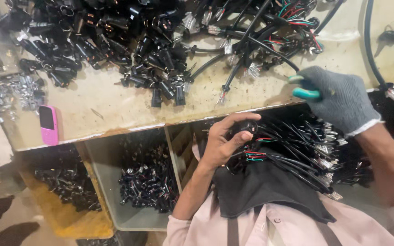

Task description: The person repeatedly picks black cylindrical components and wire harnesses from a workbench, uses pliers to strip or adjust wires, and inserts the components into the harnesses. The person places the assembled units into a bin below the table.

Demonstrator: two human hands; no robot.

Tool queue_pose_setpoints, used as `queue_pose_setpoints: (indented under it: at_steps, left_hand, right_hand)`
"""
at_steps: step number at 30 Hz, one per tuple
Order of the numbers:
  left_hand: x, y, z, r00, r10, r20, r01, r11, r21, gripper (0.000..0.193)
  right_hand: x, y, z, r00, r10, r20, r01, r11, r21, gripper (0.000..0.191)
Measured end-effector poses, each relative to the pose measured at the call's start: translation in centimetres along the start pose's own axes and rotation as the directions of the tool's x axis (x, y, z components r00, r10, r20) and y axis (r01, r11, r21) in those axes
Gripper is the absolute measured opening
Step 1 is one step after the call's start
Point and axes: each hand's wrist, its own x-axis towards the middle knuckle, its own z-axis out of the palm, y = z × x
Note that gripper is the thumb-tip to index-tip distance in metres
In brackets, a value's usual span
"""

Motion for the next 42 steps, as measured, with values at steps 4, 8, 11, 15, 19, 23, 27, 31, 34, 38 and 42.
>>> queue_pose_setpoints:
  at_steps: [4,8,11,15,19,23,27,31,34,38,42]
  left_hand:
    - [0.1,-0.7,0.4,0.995,-0.098,0.008,0.098,0.995,-0.003,0.037]
    - [0.0,-0.8,0.7,0.999,0.05,0.018,-0.052,0.982,0.179,0.027]
    - [-0.5,-0.4,1.4,0.977,0.214,0.004,-0.199,0.903,0.38,0.028]
    - [-1.0,0.3,2.3,0.987,0.138,-0.086,-0.064,0.813,0.579,0.036]
    - [-0.9,0.0,2.2,0.98,0.176,-0.093,-0.127,0.913,0.387,0.029]
    - [-1.3,-1.4,2.0,0.965,0.258,-0.049,-0.233,0.926,0.298,0.03]
    - [-1.7,-1.4,1.8,0.979,0.2,-0.048,-0.179,0.943,0.281,0.032]
    - [-1.5,0.9,2.5,0.993,0.116,-0.007,-0.113,0.98,0.162,0.03]
    - [-1.3,2.7,3.7,0.928,0.284,0.241,-0.321,0.938,0.132,0.027]
    - [-1.5,3.4,3.4,0.883,-0.122,0.453,-0.3,0.596,0.745,0.047]
    - [-2.4,3.0,1.3,0.93,-0.122,0.348,-0.334,0.117,0.935,0.045]
  right_hand:
    - [-1.5,-2.9,-0.6,0.978,-0.091,-0.188,0.159,0.908,0.389,0.017]
    - [-3.0,-5.3,0.9,0.843,-0.522,0.13,0.508,0.852,0.129,0.03]
    - [-2.9,-5.2,2.3,0.852,-0.519,-0.062,0.505,0.785,0.36,0.025]
    - [-3.5,-5.4,3.8,0.995,-0.093,-0.041,0.099,0.79,0.605,0.01]
    - [-4.1,-6.8,3.6,0.971,0.135,-0.199,0.119,0.451,0.885,0.009]
    - [-4.1,-8.4,3.3,0.969,0.223,-0.104,0.176,-0.335,0.925,0.01]
    - [-3.9,-8.1,5.0,0.977,0.21,-0.03,0.107,-0.366,0.924,0.01]
    - [-1.7,-6.1,6.5,0.943,0.31,-0.124,0.204,-0.241,0.949,0.011]
    - [3.2,-5.5,5.5,0.894,0.314,-0.32,0.3,0.112,0.947,0.013]
    - [9.9,-5.9,0.7,0.909,-0.028,-0.415,0.317,0.692,0.648,0.018]
    - [12.3,-4.3,-5.1,0.877,-0.42,-0.231,0.451,0.887,0.097,0.027]
